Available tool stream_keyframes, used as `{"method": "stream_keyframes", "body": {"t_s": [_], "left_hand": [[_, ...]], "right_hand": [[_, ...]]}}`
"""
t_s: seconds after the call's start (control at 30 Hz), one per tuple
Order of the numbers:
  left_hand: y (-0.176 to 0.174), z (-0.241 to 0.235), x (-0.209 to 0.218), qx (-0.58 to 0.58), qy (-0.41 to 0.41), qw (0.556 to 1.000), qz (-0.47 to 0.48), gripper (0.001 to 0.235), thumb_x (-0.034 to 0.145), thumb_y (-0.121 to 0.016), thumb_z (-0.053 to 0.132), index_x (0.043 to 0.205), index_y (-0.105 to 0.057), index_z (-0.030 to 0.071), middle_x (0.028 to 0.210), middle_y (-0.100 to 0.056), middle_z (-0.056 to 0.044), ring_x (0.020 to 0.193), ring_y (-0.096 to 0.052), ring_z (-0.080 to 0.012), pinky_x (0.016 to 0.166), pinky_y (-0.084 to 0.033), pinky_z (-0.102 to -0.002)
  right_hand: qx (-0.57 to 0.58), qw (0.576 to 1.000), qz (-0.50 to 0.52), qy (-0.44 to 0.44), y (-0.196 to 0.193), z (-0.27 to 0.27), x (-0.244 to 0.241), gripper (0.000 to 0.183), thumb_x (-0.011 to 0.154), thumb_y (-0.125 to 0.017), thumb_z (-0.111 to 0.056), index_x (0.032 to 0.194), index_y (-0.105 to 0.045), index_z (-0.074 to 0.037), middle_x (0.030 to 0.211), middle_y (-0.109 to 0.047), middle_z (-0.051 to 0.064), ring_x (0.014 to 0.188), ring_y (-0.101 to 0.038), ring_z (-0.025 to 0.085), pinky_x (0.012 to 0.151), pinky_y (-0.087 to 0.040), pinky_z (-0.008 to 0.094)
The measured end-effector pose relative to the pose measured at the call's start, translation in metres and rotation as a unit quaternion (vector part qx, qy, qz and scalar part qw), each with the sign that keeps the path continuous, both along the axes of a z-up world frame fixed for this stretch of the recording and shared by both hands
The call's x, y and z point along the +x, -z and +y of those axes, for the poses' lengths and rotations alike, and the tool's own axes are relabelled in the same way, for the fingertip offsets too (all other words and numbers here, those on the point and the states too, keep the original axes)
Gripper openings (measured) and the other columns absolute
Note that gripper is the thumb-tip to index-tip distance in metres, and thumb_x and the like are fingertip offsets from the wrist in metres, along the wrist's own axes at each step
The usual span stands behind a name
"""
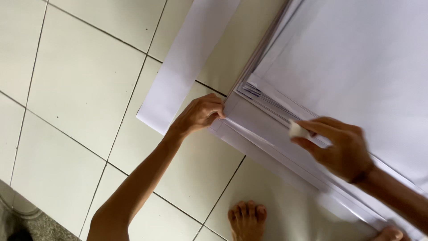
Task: The person applies glue from a white bottle onto the edges of a stack of white paper sheets. They then press the glued edges down to secure them, repeating the process for multiple sheets.
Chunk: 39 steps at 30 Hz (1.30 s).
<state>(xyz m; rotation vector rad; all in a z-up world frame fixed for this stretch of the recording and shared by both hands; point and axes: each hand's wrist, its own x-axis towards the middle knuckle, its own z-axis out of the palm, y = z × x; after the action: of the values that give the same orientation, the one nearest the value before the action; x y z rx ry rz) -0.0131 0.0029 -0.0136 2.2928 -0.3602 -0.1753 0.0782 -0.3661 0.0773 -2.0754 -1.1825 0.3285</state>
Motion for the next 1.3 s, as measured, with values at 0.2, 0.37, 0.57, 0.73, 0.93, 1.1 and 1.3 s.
{"method": "stream_keyframes", "body": {"t_s": [0.2, 0.37, 0.57, 0.73, 0.93, 1.1, 1.3], "left_hand": [[0.025, 0.000, -0.021, 0.057, -0.024, 0.993, -0.099, 0.023, 0.086, -0.082, 0.004, 0.076, -0.066, 0.018, 0.078, -0.063, 0.007, 0.082, -0.064, -0.0154, 0.075, -0.053, -0.031], [0.021, 0.000, -0.023, 0.036, -0.055, 0.990, -0.125, 0.025, 0.082, -0.083, 0.001, 0.074, -0.065, 0.017, 0.073, -0.057, 0.004, 0.077, -0.061, -0.0179, 0.072, -0.053, -0.032], [0.024, -0.002, -0.024, 0.017, -0.067, 0.987, -0.142, 0.026, 0.080, -0.084, -0.002, 0.074, -0.065, 0.016, 0.073, -0.055, 0.003, 0.075, -0.061, -0.0185, 0.071, -0.052, -0.033], [0.020, -0.004, -0.023, 0.009, -0.071, 0.987, -0.142, 0.027, 0.077, -0.086, -0.002, 0.074, -0.065, 0.015, 0.071, -0.055, 0.003, 0.074, -0.060, -0.0190, 0.071, -0.052, -0.033], [0.016, -0.005, -0.022, 0.002, -0.076, 0.987, -0.141, 0.028, 0.077, -0.086, -0.002, 0.074, -0.064, 0.016, 0.071, -0.055, 0.003, 0.074, -0.059, -0.0190, 0.070, -0.051, -0.033], [0.018, -0.004, -0.023, -0.006, -0.078, 0.988, -0.131, 0.029, 0.076, -0.087, -0.003, 0.074, -0.065, 0.015, 0.071, -0.056, 0.003, 0.073, -0.059, -0.0197, 0.070, -0.052, -0.034], [0.013, -0.003, -0.020, -0.011, -0.071, 0.989, -0.131, 0.028, 0.078, -0.086, -0.004, 0.073, -0.065, 0.014, 0.070, -0.055, 0.001, 0.071, -0.058, -0.0212, 0.070, -0.051, -0.035]], "right_hand": [[0.042, 0.989, 0.085, 0.112, 0.098, 0.086, -0.034, 0.043, 0.093, -0.073, -0.014, 0.135, -0.070, -0.019, 0.107, -0.060, 0.006, 0.090, -0.073, 0.024, 0.064, -0.062, 0.027], [0.128, 0.975, 0.083, 0.162, 0.089, 0.113, -0.049, 0.025, 0.088, -0.078, -0.007, 0.113, -0.075, -0.006, 0.097, -0.066, 0.009, 0.061, -0.064, 0.017, 0.048, -0.055, 0.025], [0.122, 0.979, 0.070, 0.146, 0.094, 0.132, -0.056, 0.019, 0.088, -0.079, -0.009, 0.106, -0.075, -0.005, 0.091, -0.066, 0.008, 0.059, -0.063, 0.017, 0.046, -0.053, 0.026], [0.101, 0.987, 0.035, 0.117, 0.087, 0.141, -0.060, 0.015, 0.090, -0.074, -0.003, 0.104, -0.071, 0.000, 0.089, -0.061, 0.012, 0.065, -0.067, 0.023, 0.052, -0.059, 0.027], [0.046, 0.995, 0.018, 0.083, 0.072, 0.124, -0.060, 0.011, 0.090, -0.072, -0.003, 0.100, -0.069, 0.002, 0.087, -0.057, 0.012, 0.064, -0.068, 0.025, 0.052, -0.060, 0.031], [0.005, 0.997, -0.003, 0.075, 0.068, 0.088, -0.064, 0.014, 0.087, -0.075, -0.003, 0.099, -0.071, 0.000, 0.086, -0.058, 0.011, 0.068, -0.070, 0.027, 0.054, -0.061, 0.032], [-0.028, 0.995, 0.017, 0.097, 0.063, 0.034, -0.073, 0.012, 0.088, -0.074, -0.008, 0.099, -0.072, -0.004, 0.086, -0.059, 0.006, 0.064, -0.066, 0.020, 0.055, -0.059, 0.026]]}}
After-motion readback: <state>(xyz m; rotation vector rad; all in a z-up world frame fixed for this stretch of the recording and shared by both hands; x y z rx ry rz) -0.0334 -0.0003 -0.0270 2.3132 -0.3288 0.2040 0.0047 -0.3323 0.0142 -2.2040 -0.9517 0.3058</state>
